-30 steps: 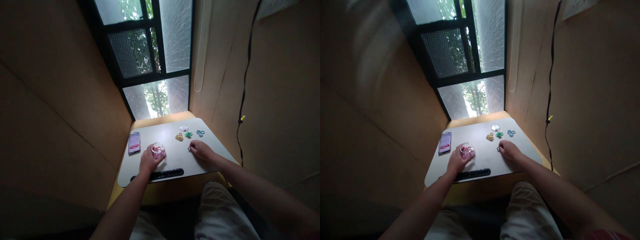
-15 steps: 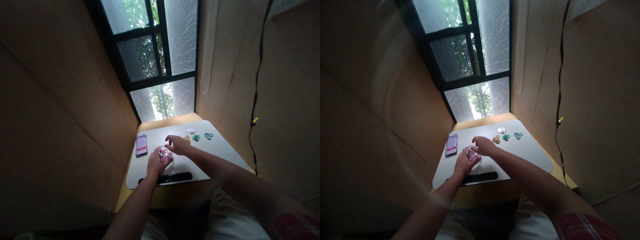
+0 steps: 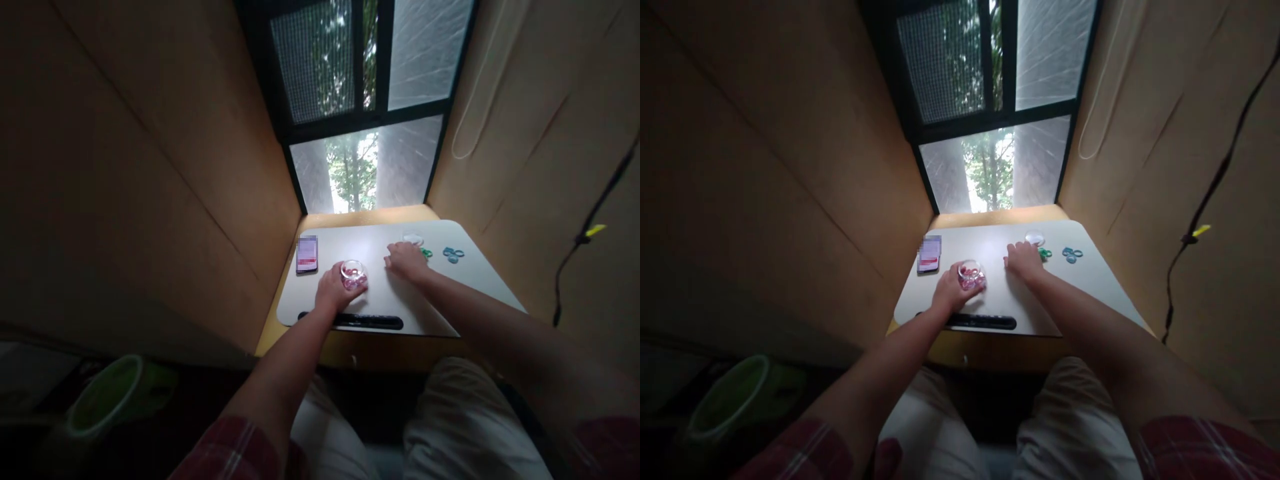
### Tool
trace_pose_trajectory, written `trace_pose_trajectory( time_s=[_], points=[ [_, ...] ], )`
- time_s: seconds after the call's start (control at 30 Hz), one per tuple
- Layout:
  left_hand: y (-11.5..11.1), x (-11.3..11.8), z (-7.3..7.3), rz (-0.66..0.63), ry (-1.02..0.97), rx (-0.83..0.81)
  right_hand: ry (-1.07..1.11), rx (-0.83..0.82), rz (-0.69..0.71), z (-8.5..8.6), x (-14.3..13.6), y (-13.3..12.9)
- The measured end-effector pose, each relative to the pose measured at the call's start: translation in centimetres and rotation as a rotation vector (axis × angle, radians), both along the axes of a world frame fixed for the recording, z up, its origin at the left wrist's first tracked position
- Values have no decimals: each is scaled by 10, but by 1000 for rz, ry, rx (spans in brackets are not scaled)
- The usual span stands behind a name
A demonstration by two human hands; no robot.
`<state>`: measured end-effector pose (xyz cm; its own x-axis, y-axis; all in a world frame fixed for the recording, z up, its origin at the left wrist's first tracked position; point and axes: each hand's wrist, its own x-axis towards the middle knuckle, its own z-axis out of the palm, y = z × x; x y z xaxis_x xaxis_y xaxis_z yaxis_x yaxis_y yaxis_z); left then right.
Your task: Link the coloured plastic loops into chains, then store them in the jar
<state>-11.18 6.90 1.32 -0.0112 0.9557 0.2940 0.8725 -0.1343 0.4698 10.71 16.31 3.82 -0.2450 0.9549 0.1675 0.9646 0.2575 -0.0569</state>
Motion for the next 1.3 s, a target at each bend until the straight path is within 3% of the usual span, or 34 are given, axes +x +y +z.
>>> trace_pose_trajectory(
  time_s=[0.3,0.47,0.77,1.3],
  points=[
    [1,-2,-6,-8,-9,-2,-26,133,-9,-23,4,-12],
    [2,-2,-5,-10,-7,-16,-42,89,-62,-26,5,-5],
    [2,-2,-7,-15,-38,-9,10,135,27,-30,4,-13],
    [0,-2,-4,-41,-37,-53,26,-41,-11,-38,9,-11]
  ],
)
